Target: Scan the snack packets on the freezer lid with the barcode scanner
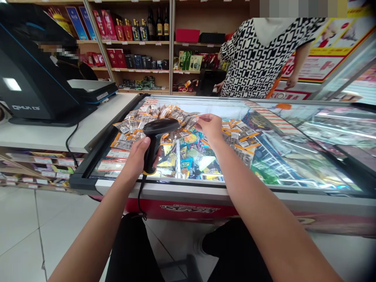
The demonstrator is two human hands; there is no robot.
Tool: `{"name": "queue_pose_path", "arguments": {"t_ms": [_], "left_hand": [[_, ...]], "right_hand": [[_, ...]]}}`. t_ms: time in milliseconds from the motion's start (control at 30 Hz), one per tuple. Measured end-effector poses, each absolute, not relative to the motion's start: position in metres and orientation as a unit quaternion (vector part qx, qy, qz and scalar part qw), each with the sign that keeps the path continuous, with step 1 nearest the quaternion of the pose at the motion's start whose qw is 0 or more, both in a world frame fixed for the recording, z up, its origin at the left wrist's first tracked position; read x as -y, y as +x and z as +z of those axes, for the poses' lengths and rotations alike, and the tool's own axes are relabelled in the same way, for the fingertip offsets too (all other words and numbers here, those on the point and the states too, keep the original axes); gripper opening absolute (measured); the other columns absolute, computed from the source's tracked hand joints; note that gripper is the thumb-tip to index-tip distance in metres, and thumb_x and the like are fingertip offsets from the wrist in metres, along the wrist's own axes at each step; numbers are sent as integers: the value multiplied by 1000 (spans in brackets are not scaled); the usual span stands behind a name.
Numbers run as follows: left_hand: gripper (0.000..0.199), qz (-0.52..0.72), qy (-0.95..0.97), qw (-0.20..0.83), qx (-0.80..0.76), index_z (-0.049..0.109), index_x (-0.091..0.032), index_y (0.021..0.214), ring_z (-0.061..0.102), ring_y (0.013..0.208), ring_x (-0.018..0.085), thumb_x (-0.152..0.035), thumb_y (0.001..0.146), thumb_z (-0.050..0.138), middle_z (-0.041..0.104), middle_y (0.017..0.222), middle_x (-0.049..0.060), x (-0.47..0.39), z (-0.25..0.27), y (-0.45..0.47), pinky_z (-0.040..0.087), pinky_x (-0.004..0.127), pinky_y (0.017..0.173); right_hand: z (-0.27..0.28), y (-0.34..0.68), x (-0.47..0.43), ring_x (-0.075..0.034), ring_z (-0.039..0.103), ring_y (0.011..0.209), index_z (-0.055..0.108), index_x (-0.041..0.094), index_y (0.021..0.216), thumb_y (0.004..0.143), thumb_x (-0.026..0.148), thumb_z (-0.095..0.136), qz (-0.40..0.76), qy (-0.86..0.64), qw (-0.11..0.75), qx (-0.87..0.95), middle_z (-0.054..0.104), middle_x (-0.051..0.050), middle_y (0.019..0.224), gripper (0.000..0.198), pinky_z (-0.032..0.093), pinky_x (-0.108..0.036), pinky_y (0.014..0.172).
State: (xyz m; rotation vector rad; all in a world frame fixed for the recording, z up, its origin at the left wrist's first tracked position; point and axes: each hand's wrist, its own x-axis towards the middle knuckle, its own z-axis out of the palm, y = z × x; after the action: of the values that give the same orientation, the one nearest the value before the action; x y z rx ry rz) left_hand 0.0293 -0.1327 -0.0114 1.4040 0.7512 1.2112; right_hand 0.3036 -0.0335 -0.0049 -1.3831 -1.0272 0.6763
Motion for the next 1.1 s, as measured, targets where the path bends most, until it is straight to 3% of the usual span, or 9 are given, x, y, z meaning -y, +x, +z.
{"name": "queue_pose_path", "arguments": {"t_ms": [200, 500, 633, 733, 900, 1000, 1100], "left_hand": [[55, 483, 599, 559, -309, 62, -19, 79, 49, 40, 12, -72, 93, 58, 62, 60, 2, 133, -13, 29, 35, 26, 40], [55, 441, 640, 543, -317, 64, -19, 78, 46, 38, 13, -68, 100, 50, 55, 48, 1, 138, -8, 27, 36, 27, 43], [55, 441, 642, 542, -318, 64, -19, 79, 48, 39, 14, -68, 99, 51, 55, 48, 1, 137, -8, 28, 37, 27, 43], [55, 453, 622, 554, -318, 63, -19, 80, 48, 40, 13, -70, 97, 54, 58, 54, 1, 137, -9, 28, 35, 27, 42], [54, 495, 588, 553, -321, 60, -19, 79, 48, 41, 11, -69, 96, 56, 62, 61, 2, 135, -10, 29, 34, 25, 41], [53, 511, 581, 549, -317, 59, -19, 78, 49, 41, 10, -67, 98, 55, 63, 63, 1, 133, -11, 29, 35, 25, 42], [51, 514, 581, 550, -310, 59, -18, 79, 50, 40, 9, -66, 98, 56, 67, 69, 3, 133, -11, 29, 35, 25, 41]], "right_hand": [[6, 316, 38, -24, 70, 99, 62, 22, 100, 82, 20, 62, 137, -584, 657, 457, 65, -10, 114, 18, 66, -35, 69], [9, 298, 45, -19, 69, 92, 63, 23, 105, 90, 25, 63, 148, -558, 631, 519, 66, -8, 114, 15, 62, -30, 73], [11, 291, 48, -18, 68, 85, 63, 23, 102, 89, 23, 62, 165, -550, 629, 524, 68, -7, 111, 12, 61, -29, 70], [15, 301, 48, -19, 68, 86, 64, 22, 102, 90, 19, 59, 121, -572, 614, 530, 68, -8, 109, 14, 60, -32, 77], [17, 346, 49, -27, 65, 108, 68, 18, 109, 87, 7, 55, -52, -675, 504, 536, 66, -13, 113, 28, 50, -47, 105], [12, 359, 52, -38, 56, 126, 68, 16, 110, 87, 13, 64, -101, -760, 405, 498, 61, -22, 128, 24, 41, -62, 109], [11, 344, 57, -45, 43, 140, 67, 16, 113, 90, 21, 70, -146, -756, 392, 504, 52, -27, 145, 24, 37, -67, 108]]}}
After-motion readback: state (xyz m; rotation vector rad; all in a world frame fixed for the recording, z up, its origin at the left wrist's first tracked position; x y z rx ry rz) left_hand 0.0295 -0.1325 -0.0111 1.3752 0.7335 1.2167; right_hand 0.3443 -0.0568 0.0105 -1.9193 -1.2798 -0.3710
